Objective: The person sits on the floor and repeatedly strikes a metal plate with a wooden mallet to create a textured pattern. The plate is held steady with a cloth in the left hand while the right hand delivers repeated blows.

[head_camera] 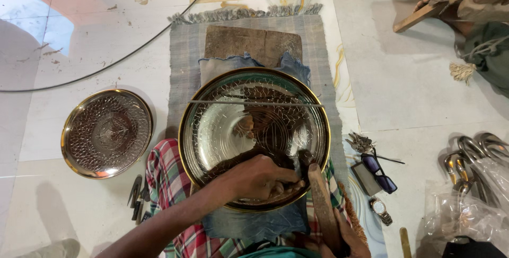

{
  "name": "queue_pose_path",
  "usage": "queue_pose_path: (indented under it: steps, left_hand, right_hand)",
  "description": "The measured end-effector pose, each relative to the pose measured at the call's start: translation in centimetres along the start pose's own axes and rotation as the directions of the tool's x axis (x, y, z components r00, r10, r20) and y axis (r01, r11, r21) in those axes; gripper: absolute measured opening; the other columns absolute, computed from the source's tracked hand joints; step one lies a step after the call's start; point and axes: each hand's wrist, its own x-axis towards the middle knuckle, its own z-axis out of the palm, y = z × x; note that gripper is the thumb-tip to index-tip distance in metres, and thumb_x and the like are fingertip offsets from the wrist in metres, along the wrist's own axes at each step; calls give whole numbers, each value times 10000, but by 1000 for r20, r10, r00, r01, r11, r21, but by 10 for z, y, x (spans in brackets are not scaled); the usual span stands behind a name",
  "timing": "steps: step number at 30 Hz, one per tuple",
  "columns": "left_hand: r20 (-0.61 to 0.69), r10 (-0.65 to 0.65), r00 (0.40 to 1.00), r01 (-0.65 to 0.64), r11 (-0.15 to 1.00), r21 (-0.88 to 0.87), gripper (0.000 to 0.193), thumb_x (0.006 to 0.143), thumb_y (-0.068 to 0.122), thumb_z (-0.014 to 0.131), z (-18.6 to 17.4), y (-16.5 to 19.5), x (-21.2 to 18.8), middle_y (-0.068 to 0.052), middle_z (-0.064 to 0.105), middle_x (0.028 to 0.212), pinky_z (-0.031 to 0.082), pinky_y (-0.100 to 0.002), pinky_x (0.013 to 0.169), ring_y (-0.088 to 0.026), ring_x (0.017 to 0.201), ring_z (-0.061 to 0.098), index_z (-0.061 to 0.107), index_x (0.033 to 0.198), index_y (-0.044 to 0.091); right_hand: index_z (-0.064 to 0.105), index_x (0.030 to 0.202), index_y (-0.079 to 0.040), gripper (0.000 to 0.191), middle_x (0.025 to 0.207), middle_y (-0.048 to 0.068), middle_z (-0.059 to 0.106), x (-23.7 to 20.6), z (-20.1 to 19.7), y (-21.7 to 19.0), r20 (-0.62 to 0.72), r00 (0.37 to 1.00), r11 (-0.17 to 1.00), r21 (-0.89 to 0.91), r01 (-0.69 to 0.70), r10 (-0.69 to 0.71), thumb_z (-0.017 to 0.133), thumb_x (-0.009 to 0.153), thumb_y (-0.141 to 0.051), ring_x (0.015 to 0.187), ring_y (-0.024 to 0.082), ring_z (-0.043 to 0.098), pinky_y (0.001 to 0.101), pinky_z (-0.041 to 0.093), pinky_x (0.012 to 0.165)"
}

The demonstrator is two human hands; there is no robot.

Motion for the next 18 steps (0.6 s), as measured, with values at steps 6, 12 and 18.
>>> queue_pose_path:
  steps: [6,12,18]
  left_hand:
    - [87,131,988,-139,987,87,463,827,-71,675,-4,-1,8,-20,778,828,527,-290,473,-123,580,687,736,1208,186]
    - [128,152,980,-169,976,136,630,681,-130,673,-13,3,9,-43,760,759,506,-333,514,-182,562,657,758,1213,196]
    - [9,127,992,-127,985,116,612,666,-121,669,-5,3,3,-36,790,856,548,-322,506,-182,592,689,752,1190,185]
  right_hand:
    - [496,1442,56,666,1381,304,621,-3,-13,7,98,952,953,63,-297,290,690,805,67,1139,347,735,495,601,977]
    - [541,1423,47,675,1278,260,668,4,-29,19,82,992,980,-184,-81,97,691,765,67,1075,306,728,441,573,939]
    - [595,1396,41,667,1191,221,703,6,-40,9,43,997,987,-152,-52,59,676,735,53,979,278,741,389,591,860]
